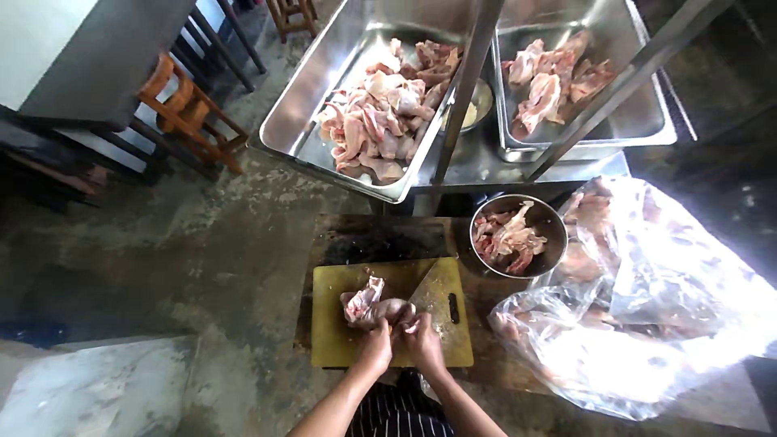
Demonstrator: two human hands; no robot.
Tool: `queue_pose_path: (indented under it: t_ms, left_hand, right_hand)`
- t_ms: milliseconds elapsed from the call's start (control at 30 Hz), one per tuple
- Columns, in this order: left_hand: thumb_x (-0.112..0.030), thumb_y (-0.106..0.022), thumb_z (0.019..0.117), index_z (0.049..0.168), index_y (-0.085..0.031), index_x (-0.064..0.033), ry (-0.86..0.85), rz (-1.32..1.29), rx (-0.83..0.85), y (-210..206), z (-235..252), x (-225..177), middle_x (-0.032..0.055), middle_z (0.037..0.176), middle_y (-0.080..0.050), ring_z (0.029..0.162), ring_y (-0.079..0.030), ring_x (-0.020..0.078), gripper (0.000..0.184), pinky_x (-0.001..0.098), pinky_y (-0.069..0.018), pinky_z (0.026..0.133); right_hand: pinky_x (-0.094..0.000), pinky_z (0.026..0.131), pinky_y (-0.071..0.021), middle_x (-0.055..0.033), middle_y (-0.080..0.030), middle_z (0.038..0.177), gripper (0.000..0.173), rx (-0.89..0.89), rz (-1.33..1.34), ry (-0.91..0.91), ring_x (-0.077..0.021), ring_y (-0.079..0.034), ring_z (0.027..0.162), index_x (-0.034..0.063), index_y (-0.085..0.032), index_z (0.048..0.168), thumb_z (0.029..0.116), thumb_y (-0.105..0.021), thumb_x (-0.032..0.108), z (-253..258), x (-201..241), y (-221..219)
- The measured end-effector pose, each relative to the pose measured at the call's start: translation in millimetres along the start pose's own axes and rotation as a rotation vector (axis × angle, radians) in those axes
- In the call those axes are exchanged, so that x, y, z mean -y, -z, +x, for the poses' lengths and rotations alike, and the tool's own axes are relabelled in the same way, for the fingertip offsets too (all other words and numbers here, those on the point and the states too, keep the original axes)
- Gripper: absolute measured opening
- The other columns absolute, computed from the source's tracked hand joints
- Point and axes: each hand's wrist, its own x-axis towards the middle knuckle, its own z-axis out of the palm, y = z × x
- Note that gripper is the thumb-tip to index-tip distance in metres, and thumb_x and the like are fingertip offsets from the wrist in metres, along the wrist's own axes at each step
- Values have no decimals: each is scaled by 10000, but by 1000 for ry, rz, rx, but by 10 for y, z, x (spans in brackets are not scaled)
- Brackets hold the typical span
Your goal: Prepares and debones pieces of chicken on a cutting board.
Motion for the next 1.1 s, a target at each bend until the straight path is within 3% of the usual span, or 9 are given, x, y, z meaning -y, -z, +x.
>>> queue_pose_path:
  t_ms: [100, 267, 400, 567, 667, 800, 900, 1000, 1100]
  left_hand:
    - [-346, -494, 1086, 1490, -431, -65, 57, -42, -2, -290, -278, 368, 196, 1192, -701, 1096, -712, 361, 496, 546, -583, 938]
    - [-420, -496, 1079, 1477, -421, -81, 207, -30, 135, -510, -884, 889, 199, 1169, -707, 1096, -711, 372, 529, 566, -574, 934]
    - [-406, -494, 1083, 1510, -382, -54, 166, -97, 103, -609, -767, 824, 209, 1188, -700, 1089, -711, 382, 564, 578, -572, 939]
    - [-274, -481, 1082, 1552, -362, -62, 110, -151, -12, -519, -239, 332, 207, 1259, -683, 1116, -705, 379, 530, 570, -576, 951]
    - [-265, -462, 1090, 1532, -381, -61, 94, -158, -37, -427, -235, 257, 208, 1243, -686, 1118, -705, 378, 493, 567, -577, 941]
    - [-338, -481, 1090, 1530, -387, -62, 54, -183, -51, -479, -228, 329, 204, 1258, -684, 1134, -701, 373, 528, 563, -573, 956]
    - [-350, -501, 1084, 1550, -358, -55, 51, -177, -22, -433, -243, 339, 218, 1277, -673, 1157, -689, 388, 570, 570, -563, 975]
    - [-376, -539, 1068, 1513, -387, -31, 40, -195, -18, -354, -248, 339, 233, 1258, -672, 1139, -692, 399, 584, 570, -566, 967]
    - [-378, -547, 1062, 1504, -405, -40, 10, -239, -2, -294, -259, 379, 229, 1274, -664, 1152, -683, 398, 574, 580, -561, 973]
  right_hand:
    - [-524, 839, -592, -155, -726, 1001, 463, -8, -40, -37, -320, -730, 924, 49, -527, 1350, 1005, -643, 335, 12, -6, -10]
    - [-537, 822, -592, -161, -723, 1009, 426, 31, -87, -46, -330, -729, 923, 67, -525, 1346, 995, -635, 283, 34, -22, -25]
    - [-557, 833, -587, -161, -721, 1039, 459, 127, -154, -14, -336, -726, 939, 106, -491, 1409, 1017, -592, 324, 63, -30, 36]
    - [-567, 841, -583, -171, -718, 1057, 492, 185, -187, 44, -345, -722, 944, 108, -485, 1425, 1007, -617, 332, 65, -30, 96]
    - [-447, 744, -620, -128, -702, 987, 454, 228, 157, 52, -243, -714, 809, 75, -512, 1377, 1013, -649, 310, 182, -198, 153]
    - [-423, 785, -607, -171, -706, 1049, 387, 191, 799, -54, -252, -708, 887, 33, -498, 1395, 1040, -574, 167, 252, -409, 314]
    - [-399, 759, -596, -159, -704, 1034, 354, 196, 906, -69, -230, -696, 868, 46, -512, 1402, 1063, -499, 147, 180, -362, 524]
    - [-341, 683, -581, -136, -705, 965, 327, 235, 1059, -58, -185, -679, 777, 46, -526, 1369, 1046, -517, 97, 60, -194, 699]
    - [-364, 748, -602, -147, -698, 1003, 311, 267, 1228, 29, -200, -693, 837, 18, -532, 1329, 1018, -516, 28, -2, -86, 742]
